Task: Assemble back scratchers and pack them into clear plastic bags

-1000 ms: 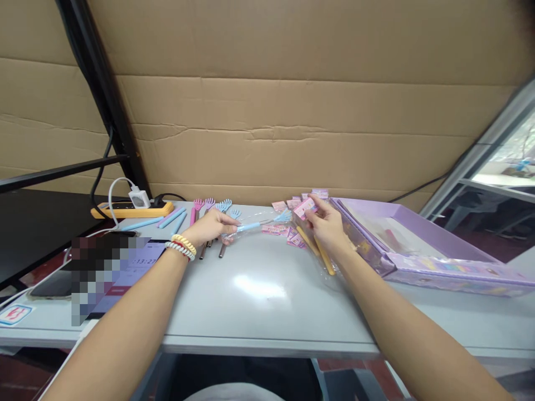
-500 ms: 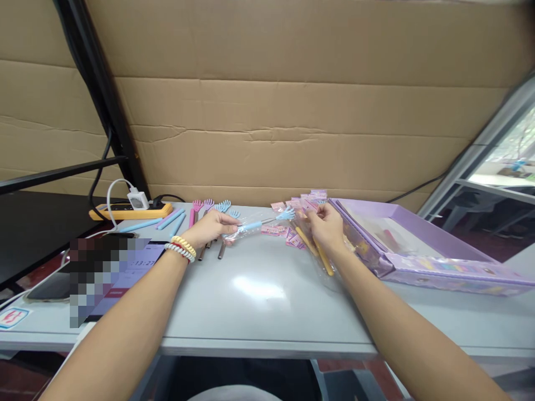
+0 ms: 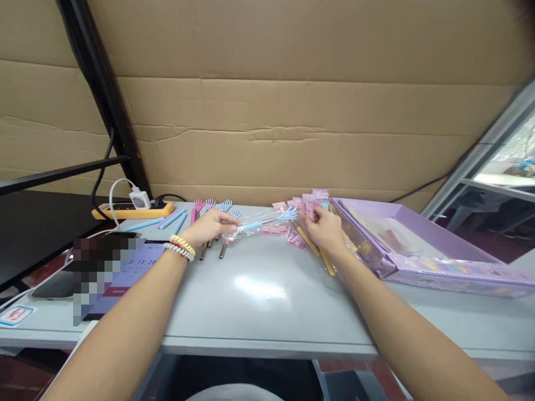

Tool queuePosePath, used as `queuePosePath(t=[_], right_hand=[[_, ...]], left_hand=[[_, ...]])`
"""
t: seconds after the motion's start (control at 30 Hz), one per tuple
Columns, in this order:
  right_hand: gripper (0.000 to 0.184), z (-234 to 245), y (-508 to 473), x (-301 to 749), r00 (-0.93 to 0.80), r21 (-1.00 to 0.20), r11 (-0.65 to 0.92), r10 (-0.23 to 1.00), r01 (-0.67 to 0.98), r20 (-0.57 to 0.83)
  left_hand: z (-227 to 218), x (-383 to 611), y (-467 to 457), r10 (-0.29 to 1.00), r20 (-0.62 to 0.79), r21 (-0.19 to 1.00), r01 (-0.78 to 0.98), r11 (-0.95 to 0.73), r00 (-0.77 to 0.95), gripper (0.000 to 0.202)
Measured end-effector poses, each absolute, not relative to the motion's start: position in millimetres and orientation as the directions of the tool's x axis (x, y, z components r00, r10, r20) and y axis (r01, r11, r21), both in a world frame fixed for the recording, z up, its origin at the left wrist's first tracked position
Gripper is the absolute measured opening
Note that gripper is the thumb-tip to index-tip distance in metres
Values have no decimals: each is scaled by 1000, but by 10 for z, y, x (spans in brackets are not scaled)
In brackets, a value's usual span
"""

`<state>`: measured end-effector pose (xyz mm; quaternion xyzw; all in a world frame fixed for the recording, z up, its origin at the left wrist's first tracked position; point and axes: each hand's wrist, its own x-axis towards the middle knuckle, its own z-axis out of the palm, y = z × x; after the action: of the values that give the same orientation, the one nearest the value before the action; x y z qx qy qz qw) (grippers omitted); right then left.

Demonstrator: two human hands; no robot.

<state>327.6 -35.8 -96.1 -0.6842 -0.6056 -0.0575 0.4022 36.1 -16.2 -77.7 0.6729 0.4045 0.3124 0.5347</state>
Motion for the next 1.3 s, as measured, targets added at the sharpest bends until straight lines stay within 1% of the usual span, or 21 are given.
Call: queuePosePath(t=[0.07,0.13,0.3,0.4,0.5,0.6,0.77,0.9,1.0,1.07,1.13,1.3], right_hand=[[21,-973,-346,3282,266,-484,52,781,874,565],[22,-978,-336,3291,296,-508,30,783,861,547],[39,-957,-337,3310,367,-563,-28,786,826,498],[49,-943,-350,3318,363,-583,5,778,812,513],[51,-938,-353,3329,350,-587,47,763,808,543],[45,-933,-347,3338,354,-611,77,755,787,552],[18,-918,-350,3329,324,-632,109,785,767,528],[17,-921,-354,3310,299,-595,102,790,798,536],[18,-927,-344,3309,266,-540,124,766,833,586],[18,-928,-337,3315,249,-523,151,749,839,614],[17,-928,-334,3322,268,-564,164,751,810,603],[13,-938,-325,3327,379,-749,172,777,640,502]], left_hand=[[-770,358,-170,875,-7,970,216,-111,484,27],[-775,357,-166,869,-3,969,215,-118,494,28],[-791,350,-145,863,-5,968,219,-123,506,30],[-780,340,-155,853,-1,965,223,-135,521,28],[-766,328,-163,844,-11,963,232,-135,537,26],[-754,315,-162,855,-27,966,234,-111,517,27],[-733,287,-157,875,-22,974,209,-90,483,25],[-734,260,-148,874,-18,973,210,-97,486,27],[-744,246,-136,871,-16,970,220,-106,492,28],[-752,239,-126,870,-24,969,225,-100,492,28],[-760,232,-116,869,-32,970,224,-91,493,28],[-779,212,-98,863,-45,973,219,-77,503,28]])
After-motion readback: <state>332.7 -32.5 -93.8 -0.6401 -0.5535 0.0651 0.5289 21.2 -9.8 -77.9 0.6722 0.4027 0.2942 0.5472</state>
